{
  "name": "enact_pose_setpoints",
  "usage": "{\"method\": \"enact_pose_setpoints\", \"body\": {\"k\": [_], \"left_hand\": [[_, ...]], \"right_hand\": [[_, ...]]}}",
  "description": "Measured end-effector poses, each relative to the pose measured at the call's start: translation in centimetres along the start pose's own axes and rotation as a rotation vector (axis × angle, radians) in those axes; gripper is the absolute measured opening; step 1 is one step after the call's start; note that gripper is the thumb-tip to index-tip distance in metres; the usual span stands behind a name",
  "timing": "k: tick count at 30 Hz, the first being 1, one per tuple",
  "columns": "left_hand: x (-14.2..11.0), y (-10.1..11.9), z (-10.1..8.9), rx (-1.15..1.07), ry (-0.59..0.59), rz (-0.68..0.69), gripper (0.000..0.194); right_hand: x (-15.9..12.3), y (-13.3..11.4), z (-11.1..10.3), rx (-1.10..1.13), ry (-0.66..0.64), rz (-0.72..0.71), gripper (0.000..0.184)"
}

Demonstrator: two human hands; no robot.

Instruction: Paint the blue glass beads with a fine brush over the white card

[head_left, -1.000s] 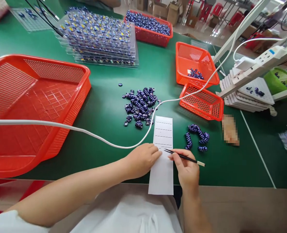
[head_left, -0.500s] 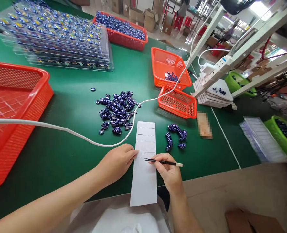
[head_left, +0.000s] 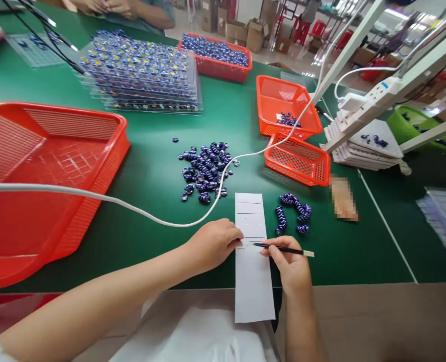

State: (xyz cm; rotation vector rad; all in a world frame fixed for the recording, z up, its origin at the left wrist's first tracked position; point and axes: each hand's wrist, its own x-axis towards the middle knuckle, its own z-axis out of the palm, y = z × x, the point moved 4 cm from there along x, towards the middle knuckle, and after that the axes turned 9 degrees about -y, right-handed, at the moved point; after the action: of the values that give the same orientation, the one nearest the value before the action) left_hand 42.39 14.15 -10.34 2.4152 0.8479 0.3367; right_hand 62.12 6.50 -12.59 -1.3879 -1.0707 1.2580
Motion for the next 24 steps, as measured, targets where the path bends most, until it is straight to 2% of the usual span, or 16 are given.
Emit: {"method": "enact_pose_setpoints", "body": {"k": [4, 10, 17, 24], "left_hand": [[0.0, -0.2, 0.2, 0.007, 0.018, 0.060, 0.013], [-0.6, 0.0, 0.6, 0.125, -0.130, 0.186, 0.026], [-0.5, 0.6, 0.7, 0.255, -0.224, 0.194, 0.026], [-0.4, 0.8, 0.7, 0.274, -0.222, 0.199, 0.024]], "right_hand": [[-0.1, 0.1, -0.6, -0.097, 0.026, 0.020, 0.020], [-0.3, -0.1, -0.3, -0.174, 0.011, 0.046, 0.023], [-0.2, -0.4, 0.0, -0.257, 0.027, 0.073, 0.024], [-0.1, -0.4, 0.2, -0.237, 0.060, 0.069, 0.025]]}}
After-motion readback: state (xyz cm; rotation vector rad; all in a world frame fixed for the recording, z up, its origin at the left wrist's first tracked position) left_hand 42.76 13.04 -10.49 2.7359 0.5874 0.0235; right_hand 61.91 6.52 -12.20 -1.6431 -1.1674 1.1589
